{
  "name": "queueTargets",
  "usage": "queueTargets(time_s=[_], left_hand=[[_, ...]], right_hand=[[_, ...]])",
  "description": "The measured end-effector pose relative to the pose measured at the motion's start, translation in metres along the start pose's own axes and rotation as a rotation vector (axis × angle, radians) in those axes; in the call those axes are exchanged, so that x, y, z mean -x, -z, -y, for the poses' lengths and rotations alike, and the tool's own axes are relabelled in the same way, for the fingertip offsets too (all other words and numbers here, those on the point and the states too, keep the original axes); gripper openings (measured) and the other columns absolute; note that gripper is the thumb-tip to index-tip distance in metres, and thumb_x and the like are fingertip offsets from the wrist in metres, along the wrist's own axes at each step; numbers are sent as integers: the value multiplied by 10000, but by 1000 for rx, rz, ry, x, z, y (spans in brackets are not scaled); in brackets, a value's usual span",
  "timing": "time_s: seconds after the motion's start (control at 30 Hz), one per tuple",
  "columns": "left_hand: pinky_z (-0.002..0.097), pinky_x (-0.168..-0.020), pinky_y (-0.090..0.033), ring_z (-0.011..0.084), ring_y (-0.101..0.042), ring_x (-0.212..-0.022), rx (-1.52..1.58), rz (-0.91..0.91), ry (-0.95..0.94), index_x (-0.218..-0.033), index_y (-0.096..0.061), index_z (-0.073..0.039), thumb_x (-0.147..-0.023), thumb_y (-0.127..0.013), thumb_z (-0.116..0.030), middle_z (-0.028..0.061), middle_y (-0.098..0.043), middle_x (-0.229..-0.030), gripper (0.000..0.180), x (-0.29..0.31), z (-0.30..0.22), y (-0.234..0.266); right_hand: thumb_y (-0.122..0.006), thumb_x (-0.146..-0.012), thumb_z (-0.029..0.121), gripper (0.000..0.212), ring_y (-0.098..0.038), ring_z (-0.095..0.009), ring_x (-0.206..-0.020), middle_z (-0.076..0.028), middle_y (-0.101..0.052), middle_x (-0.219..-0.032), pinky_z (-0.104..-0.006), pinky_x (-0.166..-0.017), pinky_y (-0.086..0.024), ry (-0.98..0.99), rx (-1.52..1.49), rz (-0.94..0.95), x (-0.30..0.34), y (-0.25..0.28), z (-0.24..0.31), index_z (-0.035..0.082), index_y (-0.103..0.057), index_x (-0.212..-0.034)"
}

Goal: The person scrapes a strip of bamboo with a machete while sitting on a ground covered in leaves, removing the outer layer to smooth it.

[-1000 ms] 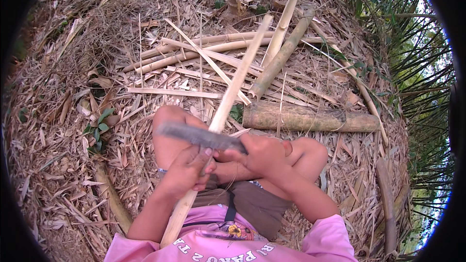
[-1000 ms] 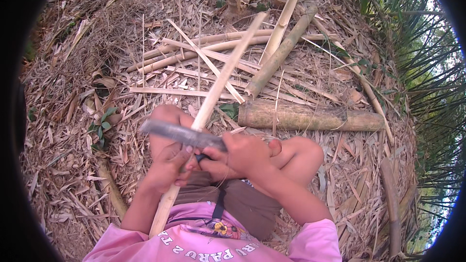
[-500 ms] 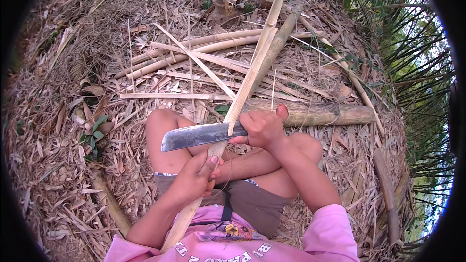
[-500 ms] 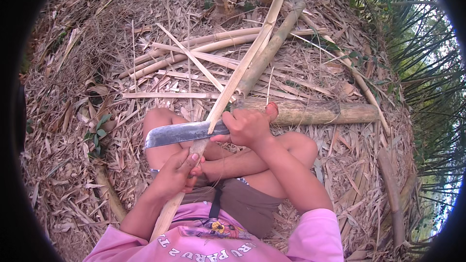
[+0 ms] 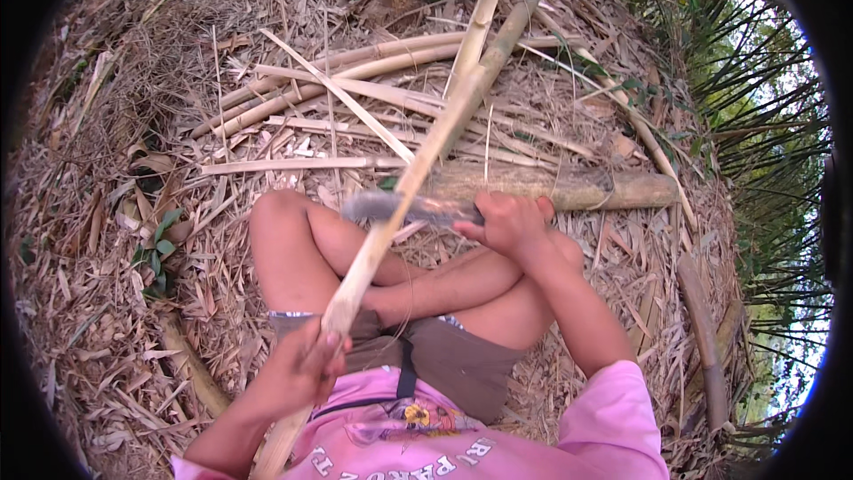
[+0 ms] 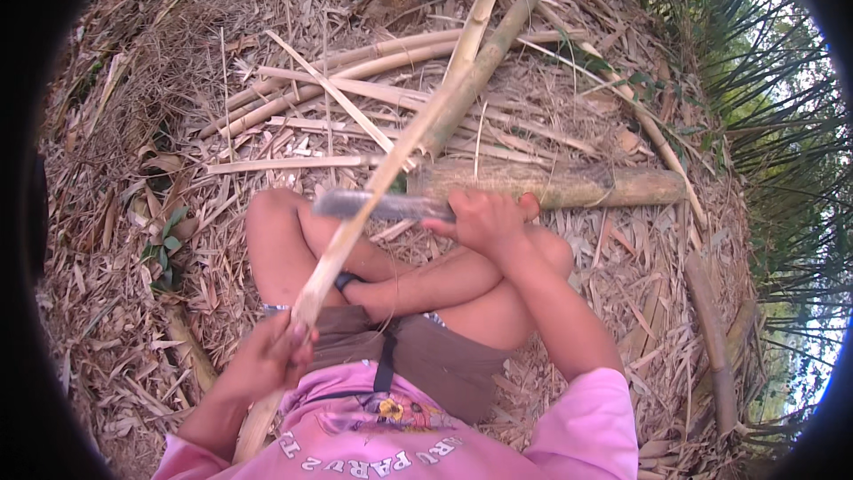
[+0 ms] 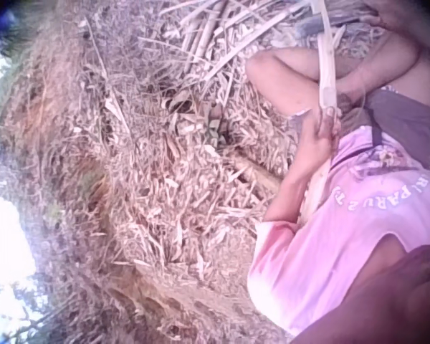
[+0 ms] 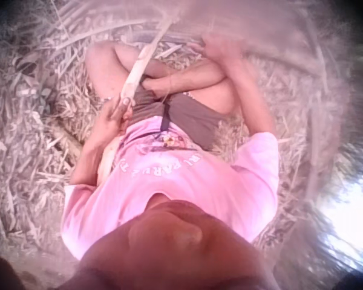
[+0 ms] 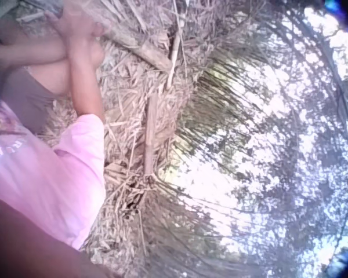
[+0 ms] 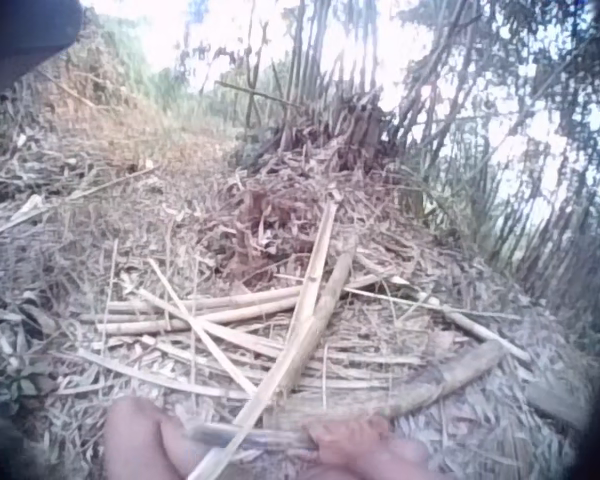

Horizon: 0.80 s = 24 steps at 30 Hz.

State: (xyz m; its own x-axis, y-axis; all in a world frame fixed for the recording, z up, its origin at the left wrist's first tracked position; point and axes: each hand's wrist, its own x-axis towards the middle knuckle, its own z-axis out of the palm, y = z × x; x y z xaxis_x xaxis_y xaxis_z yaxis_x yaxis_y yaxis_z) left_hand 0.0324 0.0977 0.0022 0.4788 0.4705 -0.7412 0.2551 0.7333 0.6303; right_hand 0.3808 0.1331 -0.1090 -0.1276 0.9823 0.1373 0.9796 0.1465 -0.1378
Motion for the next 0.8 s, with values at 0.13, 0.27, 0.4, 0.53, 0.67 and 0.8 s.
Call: queueTargets(time_s=[0.13, 0.27, 0.4, 0.53, 0.67, 0.8], left_hand=[[234, -379, -287, 60, -328, -431, 45, -25, -15, -1066, -487, -46, -1073, -403, -262, -8, -428, -685, 232, -23, -5, 2], [234, -369, -288, 58, -330, -424, 87, 13, -58, -1063, -487, -48, -1078, -384, -251, -2, -432, -693, 228, -38, -7, 2], [236, -373, -285, 56, -325, -430, 130, 83, -61, -1062, -483, -50, -1080, -376, -245, -7, -428, -696, 223, -49, -10, -11], [227, -397, -291, 49, -323, -466, 41, 155, -10, -1101, -459, -64, -1082, -353, -232, -7, -424, -714, 199, -29, -5, -18], [229, -407, -263, 55, -297, -466, -19, 81, -45, -1087, -471, -67, -1079, -374, -227, -9, -412, -707, 187, -26, 2, -36], [231, -413, -316, 63, -343, -465, -121, 97, -58, -1075, -466, -54, -1082, -361, -236, -6, -424, -709, 210, -26, -5, -30]], right_hand=[[-537, -906, 627, 636, -652, -383, -621, -181, -608, -583, -459, -563, -517, -294, -326, 299, -13, 22, 26, 23, -605, -715], [-535, -911, 617, 608, -652, -338, -569, -155, -598, -555, -442, -518, -521, -176, -223, 94, -4, 22, 52, 41, -612, -730], [-560, -876, 640, 597, -655, -286, -539, -134, -625, -604, -414, -478, -517, 108, -109, -97, 3, 8, 72, 65, -603, -725], [-566, -830, 684, 623, -631, -284, -514, -113, -607, -621, -409, -453, -499, 23, 33, -294, -23, -11, 4, 75, -569, -699], [-540, -804, 724, 663, -603, -283, -520, -100, -556, -600, -400, -473, -484, 188, 37, -362, -27, -15, -21, 71, -541, -689], [-511, -801, 744, 680, -603, -289, -552, -100, -558, -626, -406, -517, -487, 204, 72, -376, -24, -25, -31, 74, -532, -685]])
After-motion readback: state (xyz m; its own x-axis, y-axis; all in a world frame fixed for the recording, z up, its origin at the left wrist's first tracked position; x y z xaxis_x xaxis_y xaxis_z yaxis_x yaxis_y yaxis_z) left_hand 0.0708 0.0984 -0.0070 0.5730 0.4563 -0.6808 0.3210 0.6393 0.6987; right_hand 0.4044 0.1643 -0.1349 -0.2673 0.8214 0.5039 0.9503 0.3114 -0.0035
